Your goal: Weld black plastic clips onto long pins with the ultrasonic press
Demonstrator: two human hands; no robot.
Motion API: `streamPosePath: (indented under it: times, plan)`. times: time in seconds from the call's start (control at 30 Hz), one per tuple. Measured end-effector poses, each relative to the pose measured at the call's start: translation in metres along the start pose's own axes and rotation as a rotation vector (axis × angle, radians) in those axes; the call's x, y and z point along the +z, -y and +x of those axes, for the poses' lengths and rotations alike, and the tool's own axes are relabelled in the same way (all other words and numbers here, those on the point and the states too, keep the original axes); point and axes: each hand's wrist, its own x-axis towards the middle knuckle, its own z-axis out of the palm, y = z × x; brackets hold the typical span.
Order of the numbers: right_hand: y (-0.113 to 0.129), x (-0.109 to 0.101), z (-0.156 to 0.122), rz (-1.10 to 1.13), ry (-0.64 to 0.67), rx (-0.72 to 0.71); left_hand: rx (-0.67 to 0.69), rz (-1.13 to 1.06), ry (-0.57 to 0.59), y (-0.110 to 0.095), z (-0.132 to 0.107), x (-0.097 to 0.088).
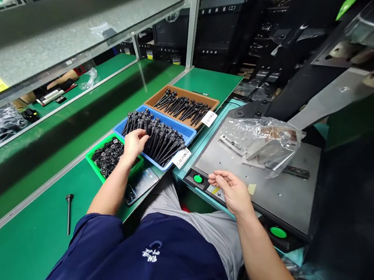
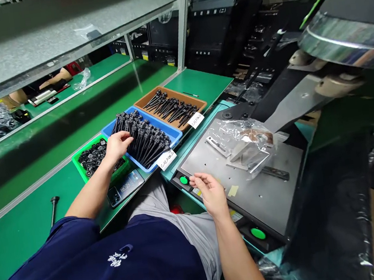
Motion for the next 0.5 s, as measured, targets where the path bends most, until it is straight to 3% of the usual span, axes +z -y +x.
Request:
streamPosePath:
  times: [0.13, 0.33, 0.4, 0.5]
  plan:
    - [-0.002, -0.003, -0.006, -0.007, -0.002, 0.004, -0.037, 0.145, 0.122, 0.016, 0.018, 0.011]
    - [-0.003, -0.01, -0.016, -0.06, -0.03, 0.028, -0.051, 0.192, 0.177, 0.023, 0.014, 0.018]
    - [0.004, -0.021, -0.027, -0.103, -0.056, 0.041, -0.04, 0.248, 0.195, 0.02, 0.011, 0.014]
    - [0.025, -0.052, -0.054, -0.228, -0.145, 0.049, 0.011, 0.397, 0.234, 0.017, 0.003, 0.001]
